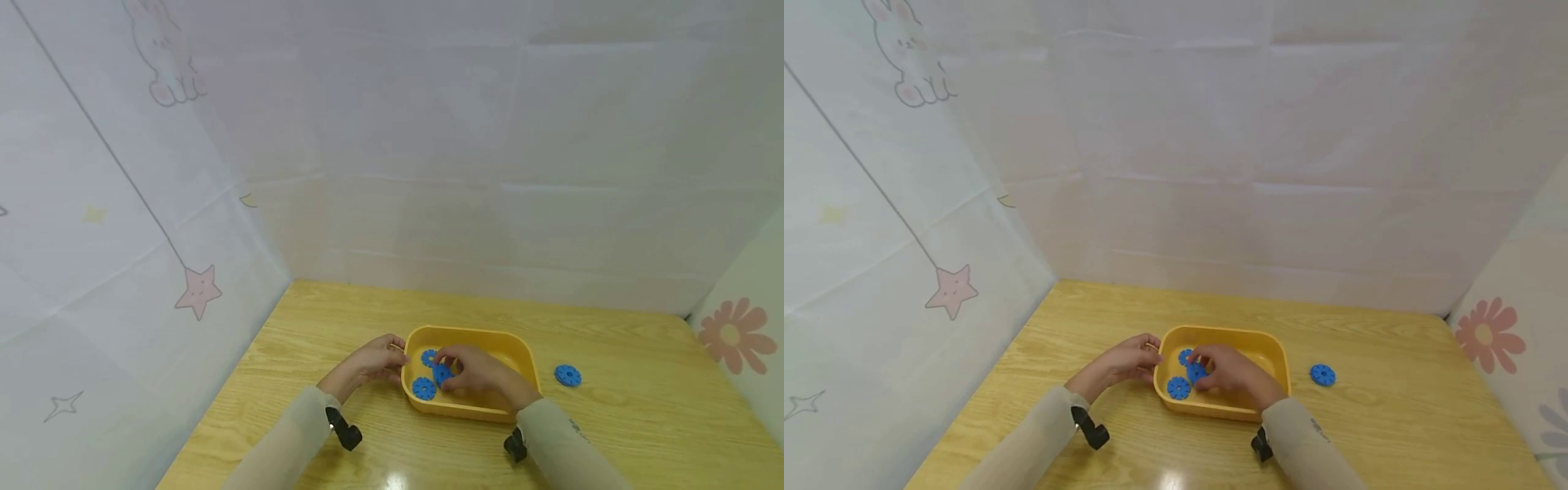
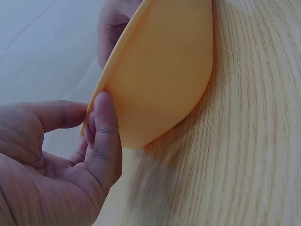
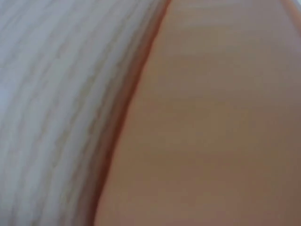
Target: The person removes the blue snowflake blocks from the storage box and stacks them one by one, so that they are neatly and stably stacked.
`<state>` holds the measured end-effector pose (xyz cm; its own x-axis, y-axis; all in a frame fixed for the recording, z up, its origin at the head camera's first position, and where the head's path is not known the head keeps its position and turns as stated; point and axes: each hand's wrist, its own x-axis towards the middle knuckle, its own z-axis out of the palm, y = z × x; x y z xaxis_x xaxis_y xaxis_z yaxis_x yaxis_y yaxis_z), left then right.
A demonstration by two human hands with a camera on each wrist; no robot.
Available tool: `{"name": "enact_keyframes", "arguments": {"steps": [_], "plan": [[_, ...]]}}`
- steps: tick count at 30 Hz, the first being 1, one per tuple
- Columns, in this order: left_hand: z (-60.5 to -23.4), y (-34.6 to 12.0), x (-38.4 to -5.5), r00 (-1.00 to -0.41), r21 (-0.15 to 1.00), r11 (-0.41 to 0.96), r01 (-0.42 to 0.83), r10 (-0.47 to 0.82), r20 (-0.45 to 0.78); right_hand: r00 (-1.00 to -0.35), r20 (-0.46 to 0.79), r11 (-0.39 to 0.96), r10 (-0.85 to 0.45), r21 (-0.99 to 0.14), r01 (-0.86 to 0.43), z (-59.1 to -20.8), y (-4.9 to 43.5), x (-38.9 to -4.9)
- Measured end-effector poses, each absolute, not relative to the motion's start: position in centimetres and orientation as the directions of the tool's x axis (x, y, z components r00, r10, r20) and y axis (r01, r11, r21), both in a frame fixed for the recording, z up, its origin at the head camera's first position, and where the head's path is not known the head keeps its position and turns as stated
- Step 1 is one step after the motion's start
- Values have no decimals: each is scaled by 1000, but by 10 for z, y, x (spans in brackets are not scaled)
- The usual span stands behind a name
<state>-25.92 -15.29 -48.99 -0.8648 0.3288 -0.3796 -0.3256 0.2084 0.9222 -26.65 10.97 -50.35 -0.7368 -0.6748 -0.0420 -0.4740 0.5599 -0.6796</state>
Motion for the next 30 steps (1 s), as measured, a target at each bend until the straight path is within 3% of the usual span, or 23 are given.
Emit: {"name": "enact_keyframes", "arguments": {"steps": [18, 30], "plan": [[-491, -153, -258, -869, 919, 220, -326, 313, -383, -768, 98, 512, -633, -691, -510, -490, 141, -265], [-491, -154, -258, -865, 919, 212, -331, 320, -386, -806, 207, 558, -555, -626, -545, -483, 177, -254]]}}
